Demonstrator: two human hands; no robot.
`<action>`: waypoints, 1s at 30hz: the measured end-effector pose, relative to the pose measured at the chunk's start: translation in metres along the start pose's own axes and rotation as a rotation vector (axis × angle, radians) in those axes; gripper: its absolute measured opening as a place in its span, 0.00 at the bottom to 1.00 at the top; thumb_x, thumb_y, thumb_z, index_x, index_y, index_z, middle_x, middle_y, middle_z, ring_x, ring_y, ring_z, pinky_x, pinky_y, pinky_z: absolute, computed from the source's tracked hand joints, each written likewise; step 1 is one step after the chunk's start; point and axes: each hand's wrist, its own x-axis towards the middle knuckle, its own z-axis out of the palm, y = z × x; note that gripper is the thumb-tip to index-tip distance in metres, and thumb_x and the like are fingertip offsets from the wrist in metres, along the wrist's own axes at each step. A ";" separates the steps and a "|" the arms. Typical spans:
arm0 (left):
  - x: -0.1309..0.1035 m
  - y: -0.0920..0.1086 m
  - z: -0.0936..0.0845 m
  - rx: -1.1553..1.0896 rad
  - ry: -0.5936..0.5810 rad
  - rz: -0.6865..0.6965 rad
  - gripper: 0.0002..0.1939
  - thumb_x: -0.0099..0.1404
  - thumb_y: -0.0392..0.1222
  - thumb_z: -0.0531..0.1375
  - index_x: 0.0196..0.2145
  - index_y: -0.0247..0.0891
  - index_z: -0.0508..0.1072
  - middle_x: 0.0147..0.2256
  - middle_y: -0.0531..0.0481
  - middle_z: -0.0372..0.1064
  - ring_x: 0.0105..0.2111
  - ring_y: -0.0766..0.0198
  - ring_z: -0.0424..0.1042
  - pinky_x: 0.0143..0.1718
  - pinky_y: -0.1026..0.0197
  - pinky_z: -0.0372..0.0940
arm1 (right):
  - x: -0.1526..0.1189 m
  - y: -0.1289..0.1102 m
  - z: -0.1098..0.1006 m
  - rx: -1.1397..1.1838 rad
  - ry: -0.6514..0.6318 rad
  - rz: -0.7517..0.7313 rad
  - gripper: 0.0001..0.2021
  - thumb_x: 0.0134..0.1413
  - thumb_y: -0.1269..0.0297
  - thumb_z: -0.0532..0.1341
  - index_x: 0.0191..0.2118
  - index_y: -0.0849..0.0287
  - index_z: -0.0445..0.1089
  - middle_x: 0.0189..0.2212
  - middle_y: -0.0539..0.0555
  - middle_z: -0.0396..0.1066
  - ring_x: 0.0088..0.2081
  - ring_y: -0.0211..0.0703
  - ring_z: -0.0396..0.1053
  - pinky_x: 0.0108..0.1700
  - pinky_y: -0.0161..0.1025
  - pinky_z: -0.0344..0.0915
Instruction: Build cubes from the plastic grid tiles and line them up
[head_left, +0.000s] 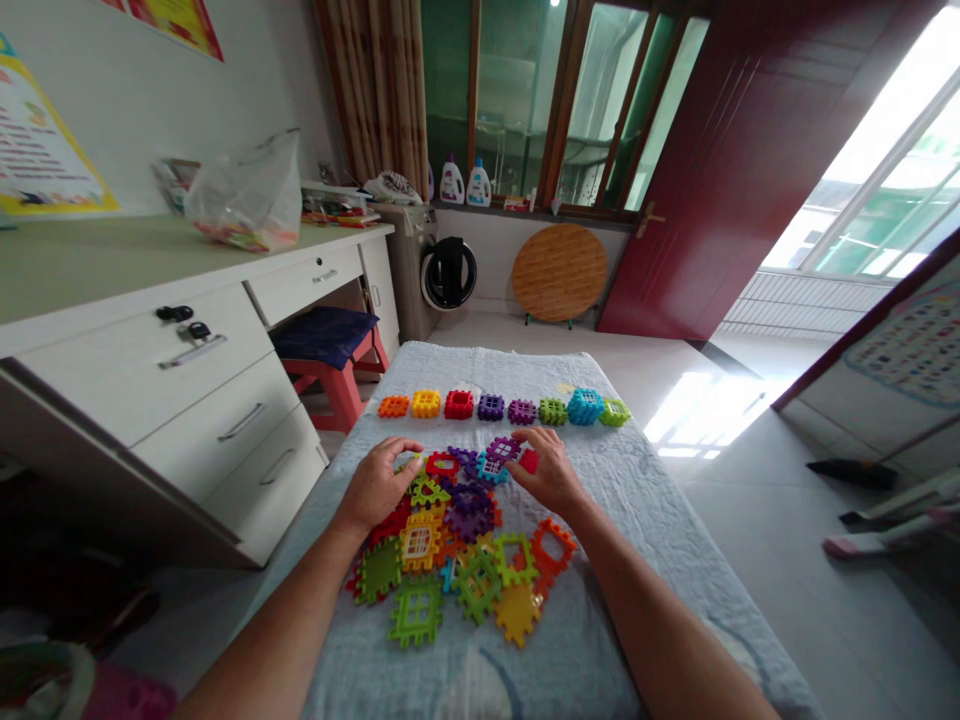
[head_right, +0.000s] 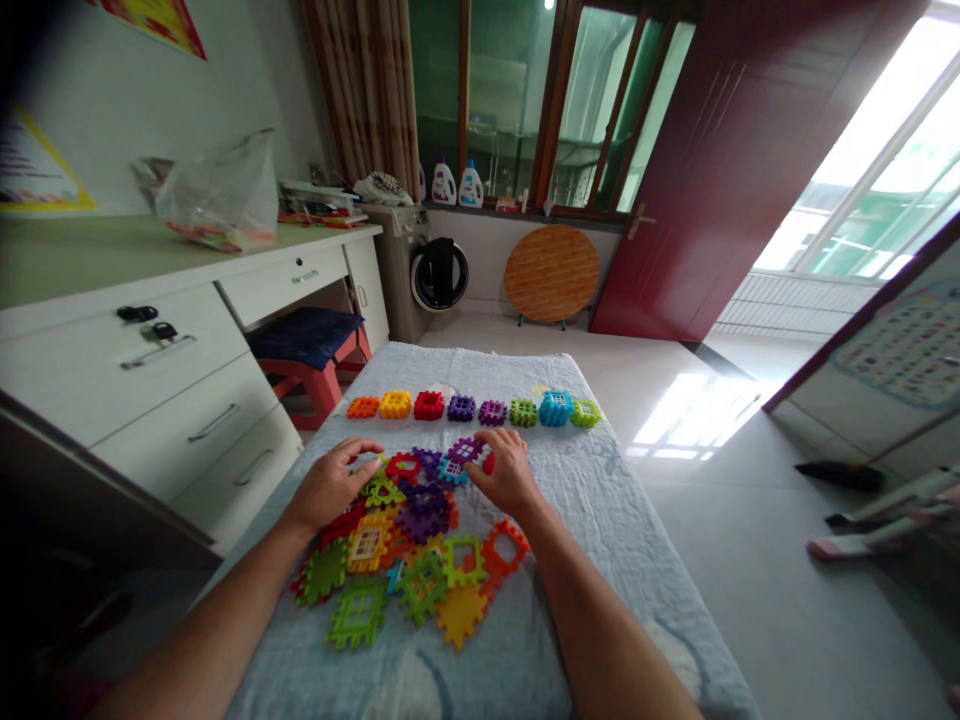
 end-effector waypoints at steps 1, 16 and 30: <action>0.000 0.000 0.000 -0.002 0.004 0.003 0.12 0.60 0.48 0.55 0.37 0.40 0.72 0.40 0.48 0.72 0.41 0.58 0.71 0.45 0.58 0.65 | -0.001 0.000 0.001 -0.012 -0.014 0.004 0.14 0.47 0.64 0.63 0.42 0.57 0.68 0.40 0.55 0.70 0.44 0.49 0.63 0.48 0.45 0.57; 0.000 0.001 -0.001 -0.003 0.027 0.009 0.12 0.59 0.48 0.55 0.36 0.40 0.72 0.39 0.48 0.72 0.41 0.58 0.71 0.44 0.59 0.65 | -0.007 -0.003 0.016 -0.208 -0.196 0.000 0.29 0.42 0.58 0.65 0.53 0.54 0.62 0.47 0.56 0.65 0.48 0.51 0.57 0.49 0.45 0.53; -0.001 0.001 -0.001 -0.012 0.016 -0.003 0.11 0.60 0.48 0.55 0.37 0.41 0.72 0.40 0.48 0.73 0.41 0.58 0.71 0.45 0.58 0.65 | -0.007 -0.002 -0.007 -0.147 -0.265 -0.022 0.29 0.39 0.63 0.66 0.52 0.57 0.65 0.39 0.55 0.69 0.44 0.50 0.60 0.47 0.45 0.54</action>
